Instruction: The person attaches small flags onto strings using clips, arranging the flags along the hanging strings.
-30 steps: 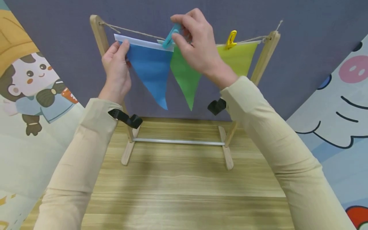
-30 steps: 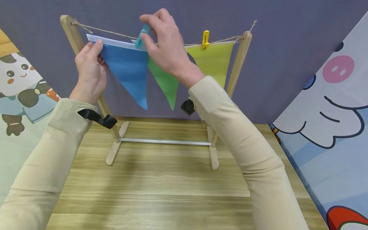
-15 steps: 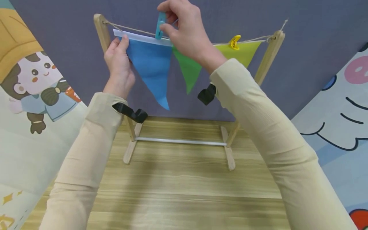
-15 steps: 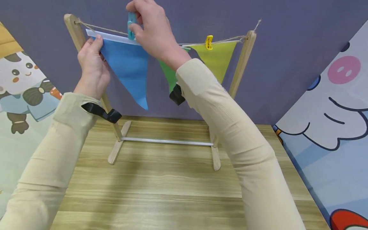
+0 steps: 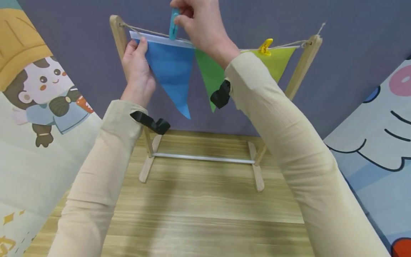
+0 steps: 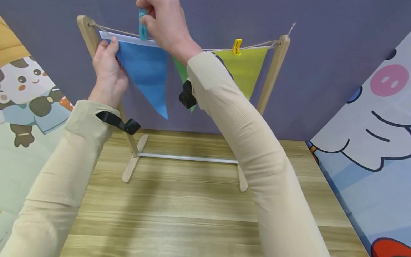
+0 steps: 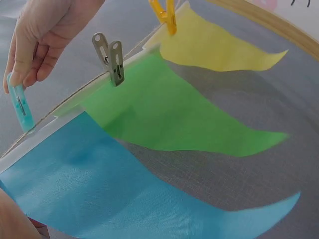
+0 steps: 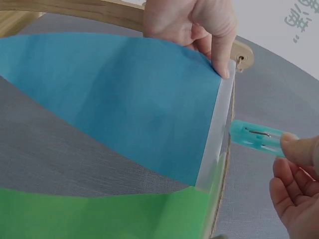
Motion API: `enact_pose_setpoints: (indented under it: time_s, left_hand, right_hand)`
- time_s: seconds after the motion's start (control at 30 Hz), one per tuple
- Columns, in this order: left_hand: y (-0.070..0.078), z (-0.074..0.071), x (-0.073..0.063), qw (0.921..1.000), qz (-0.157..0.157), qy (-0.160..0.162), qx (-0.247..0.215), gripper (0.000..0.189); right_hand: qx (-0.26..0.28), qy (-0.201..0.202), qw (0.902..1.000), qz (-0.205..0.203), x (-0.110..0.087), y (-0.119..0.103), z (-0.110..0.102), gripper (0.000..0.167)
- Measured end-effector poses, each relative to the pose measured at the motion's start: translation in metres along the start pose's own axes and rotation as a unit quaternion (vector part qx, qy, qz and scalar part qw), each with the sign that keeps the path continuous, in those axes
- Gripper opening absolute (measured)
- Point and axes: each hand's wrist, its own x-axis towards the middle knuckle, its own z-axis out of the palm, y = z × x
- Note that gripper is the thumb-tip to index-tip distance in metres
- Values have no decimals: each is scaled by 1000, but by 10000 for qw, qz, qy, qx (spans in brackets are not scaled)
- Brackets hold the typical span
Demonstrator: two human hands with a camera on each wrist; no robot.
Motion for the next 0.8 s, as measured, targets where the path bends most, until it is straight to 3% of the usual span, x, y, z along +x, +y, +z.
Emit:
enact_pose_setpoints:
  time_s: [0.27, 0.8]
  left_hand:
    - [1, 4, 0, 9998, -66, 39, -188, 6]
    - [-1, 8, -1, 9997, -21, 60, -256, 4]
  right_hand:
    - [307, -198, 9988, 339, 9, 2, 2, 27]
    - [-83, -552, 9976, 418, 13, -2, 14, 28]
